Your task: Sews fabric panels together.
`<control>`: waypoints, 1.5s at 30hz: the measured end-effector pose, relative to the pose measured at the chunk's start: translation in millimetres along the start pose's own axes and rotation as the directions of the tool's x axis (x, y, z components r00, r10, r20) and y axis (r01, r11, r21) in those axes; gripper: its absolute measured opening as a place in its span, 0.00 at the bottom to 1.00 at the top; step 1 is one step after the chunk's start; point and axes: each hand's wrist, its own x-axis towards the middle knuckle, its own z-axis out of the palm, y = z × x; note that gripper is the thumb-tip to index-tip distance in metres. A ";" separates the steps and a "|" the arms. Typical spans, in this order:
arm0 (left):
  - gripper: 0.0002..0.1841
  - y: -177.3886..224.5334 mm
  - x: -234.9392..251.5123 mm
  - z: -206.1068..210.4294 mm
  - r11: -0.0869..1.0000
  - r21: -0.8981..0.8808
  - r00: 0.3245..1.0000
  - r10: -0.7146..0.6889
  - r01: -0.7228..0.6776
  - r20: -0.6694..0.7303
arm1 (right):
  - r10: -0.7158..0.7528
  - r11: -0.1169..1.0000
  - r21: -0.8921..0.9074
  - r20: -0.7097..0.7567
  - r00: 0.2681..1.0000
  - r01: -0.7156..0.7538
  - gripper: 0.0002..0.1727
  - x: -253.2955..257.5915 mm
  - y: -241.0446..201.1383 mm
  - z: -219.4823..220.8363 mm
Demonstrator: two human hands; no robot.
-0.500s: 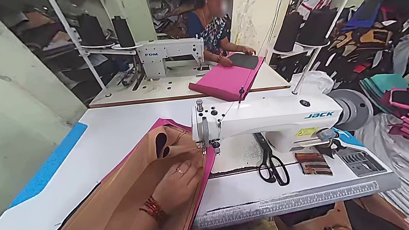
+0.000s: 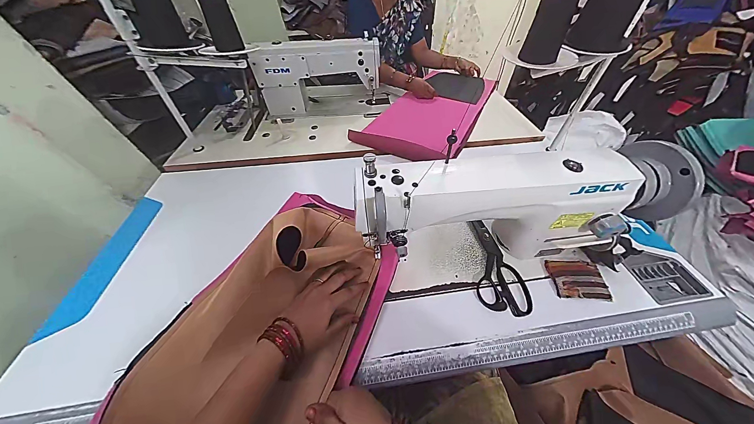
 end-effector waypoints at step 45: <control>0.31 76.6 56.0 -27.1 0.917 0.211 0.813 -0.398 0.338 0.424 | -0.944 0.180 -0.983 -0.169 0.283 0.016 0.12 -7.5 69.4 -52.7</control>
